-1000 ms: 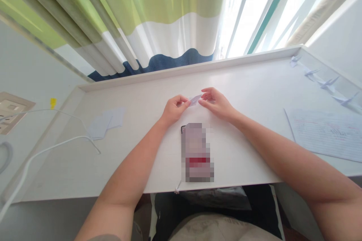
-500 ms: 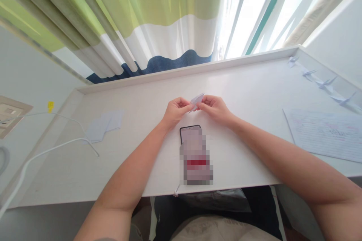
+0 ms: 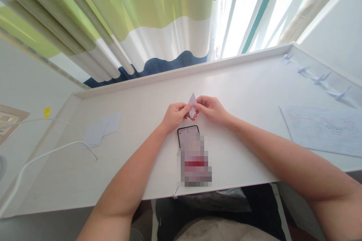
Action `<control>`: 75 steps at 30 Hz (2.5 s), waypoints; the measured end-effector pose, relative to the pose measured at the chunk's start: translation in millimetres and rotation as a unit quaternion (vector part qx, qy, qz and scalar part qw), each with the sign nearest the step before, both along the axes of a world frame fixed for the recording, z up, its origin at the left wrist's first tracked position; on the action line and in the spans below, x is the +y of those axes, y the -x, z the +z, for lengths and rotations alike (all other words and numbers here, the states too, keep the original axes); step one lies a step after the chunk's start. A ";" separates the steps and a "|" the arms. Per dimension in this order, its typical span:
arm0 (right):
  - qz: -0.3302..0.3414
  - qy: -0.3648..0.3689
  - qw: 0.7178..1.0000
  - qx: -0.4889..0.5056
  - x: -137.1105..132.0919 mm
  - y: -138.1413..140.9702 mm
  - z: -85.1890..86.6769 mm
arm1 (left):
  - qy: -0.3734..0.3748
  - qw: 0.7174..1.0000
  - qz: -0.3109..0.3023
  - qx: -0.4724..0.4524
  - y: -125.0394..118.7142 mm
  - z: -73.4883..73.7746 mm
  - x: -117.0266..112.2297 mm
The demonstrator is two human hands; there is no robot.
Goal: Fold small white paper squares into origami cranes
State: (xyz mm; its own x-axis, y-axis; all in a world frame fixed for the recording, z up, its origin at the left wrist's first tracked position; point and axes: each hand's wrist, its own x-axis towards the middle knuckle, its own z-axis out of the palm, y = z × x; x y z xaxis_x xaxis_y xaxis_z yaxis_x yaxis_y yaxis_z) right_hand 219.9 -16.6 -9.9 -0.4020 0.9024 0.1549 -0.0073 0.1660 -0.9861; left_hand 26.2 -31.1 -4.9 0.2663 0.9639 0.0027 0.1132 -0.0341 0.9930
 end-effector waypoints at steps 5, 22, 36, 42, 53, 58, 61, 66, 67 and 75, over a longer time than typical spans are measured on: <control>-0.017 0.006 1.000 -0.013 1.3 -2.0 -0.3 | -0.033 0.999 0.008 0.031 -0.7 0.3 -0.6; -0.005 0.006 0.999 -0.032 -0.4 -1.1 5.9 | -0.100 0.988 0.050 0.103 -2.4 -3.9 -4.0; -0.031 -0.005 0.998 -0.063 0.5 2.7 4.0 | -0.137 0.983 0.038 0.118 -9.4 -11.0 -3.8; -0.036 0.040 0.997 -0.048 2.0 5.6 7.9 | -0.141 0.982 0.017 0.127 -10.0 -11.2 -1.4; -0.076 -0.039 0.995 -0.059 7.9 7.2 2.3 | -0.058 0.998 -0.031 0.011 -11.6 -9.0 5.4; -0.088 -0.071 0.989 -0.093 6.8 5.0 -0.9 | -0.040 0.998 -0.042 -0.028 -9.1 -10.2 7.9; -0.070 -0.036 0.994 -0.070 5.9 4.4 -2.9 | -0.045 0.998 -0.037 -0.025 -8.3 -12.2 8.9; -0.040 -0.016 0.998 -0.037 5.7 2.7 -4.6 | -0.055 0.998 -0.012 -0.017 -6.2 -15.1 11.6; -0.034 -0.014 0.999 -0.033 5.6 2.3 -5.1 | -0.055 0.998 0.000 -0.018 -6.1 -15.4 12.5; -0.154 -0.180 0.961 -0.141 11.4 -6.1 -8.3 | -0.146 0.982 0.102 0.059 -7.5 -19.1 17.2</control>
